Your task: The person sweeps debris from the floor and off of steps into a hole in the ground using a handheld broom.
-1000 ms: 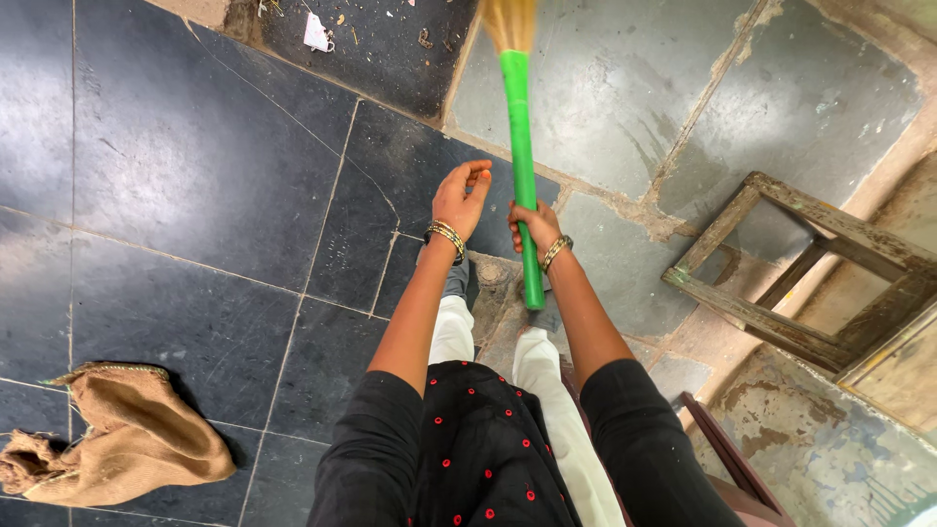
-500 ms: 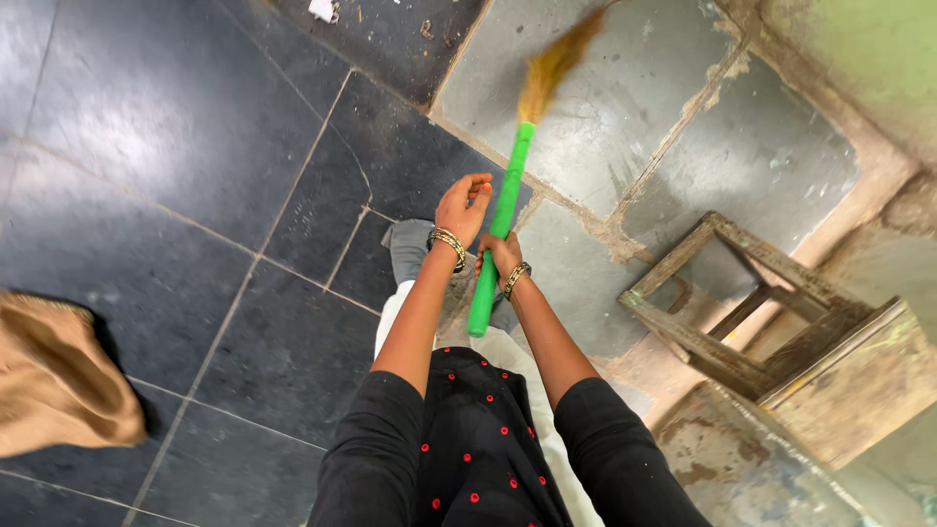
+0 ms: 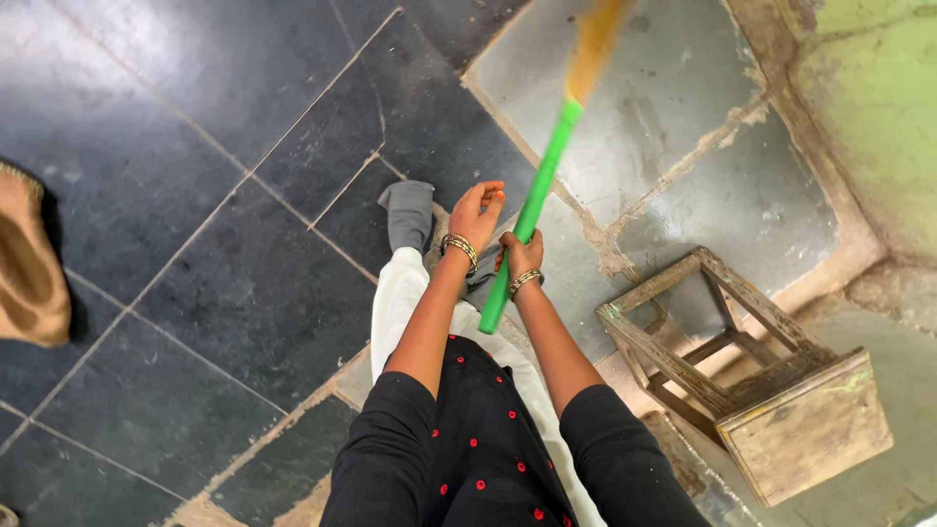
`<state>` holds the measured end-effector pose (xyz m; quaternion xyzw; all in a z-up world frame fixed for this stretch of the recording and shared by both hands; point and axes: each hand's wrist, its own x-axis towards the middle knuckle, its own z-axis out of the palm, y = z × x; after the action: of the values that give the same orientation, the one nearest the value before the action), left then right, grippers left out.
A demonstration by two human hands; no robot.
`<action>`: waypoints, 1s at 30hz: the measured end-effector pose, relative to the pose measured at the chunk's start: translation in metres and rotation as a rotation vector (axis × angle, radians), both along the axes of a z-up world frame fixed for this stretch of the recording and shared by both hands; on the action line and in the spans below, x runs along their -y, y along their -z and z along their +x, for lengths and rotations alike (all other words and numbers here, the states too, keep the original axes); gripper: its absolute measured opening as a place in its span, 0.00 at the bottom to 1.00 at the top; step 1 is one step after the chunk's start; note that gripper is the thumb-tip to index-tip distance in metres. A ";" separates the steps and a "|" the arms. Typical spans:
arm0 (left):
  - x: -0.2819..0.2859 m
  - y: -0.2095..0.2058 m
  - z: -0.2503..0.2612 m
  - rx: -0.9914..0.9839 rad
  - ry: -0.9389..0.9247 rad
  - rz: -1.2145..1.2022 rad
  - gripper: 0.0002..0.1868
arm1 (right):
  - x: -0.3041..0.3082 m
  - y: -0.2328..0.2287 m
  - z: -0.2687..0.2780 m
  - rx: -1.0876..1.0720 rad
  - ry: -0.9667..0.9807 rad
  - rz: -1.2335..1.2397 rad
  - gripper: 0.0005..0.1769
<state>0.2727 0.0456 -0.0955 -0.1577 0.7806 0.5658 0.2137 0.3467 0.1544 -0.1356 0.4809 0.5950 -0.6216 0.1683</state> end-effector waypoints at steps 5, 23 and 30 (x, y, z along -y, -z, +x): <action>0.047 -0.003 0.019 -0.021 -0.081 -0.043 0.16 | 0.045 0.038 0.029 0.087 0.262 -0.182 0.13; 0.185 0.005 0.019 0.026 -0.153 -0.073 0.19 | 0.193 -0.025 -0.028 -0.078 -0.033 -0.134 0.17; 0.244 0.025 0.017 0.208 -0.109 0.056 0.24 | 0.244 -0.003 0.003 0.136 0.073 -0.335 0.10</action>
<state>0.2898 -0.1984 -0.1201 -0.2518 0.7282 0.5790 0.2666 0.3498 -0.0895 -0.1331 0.5083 0.4525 -0.6839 0.2632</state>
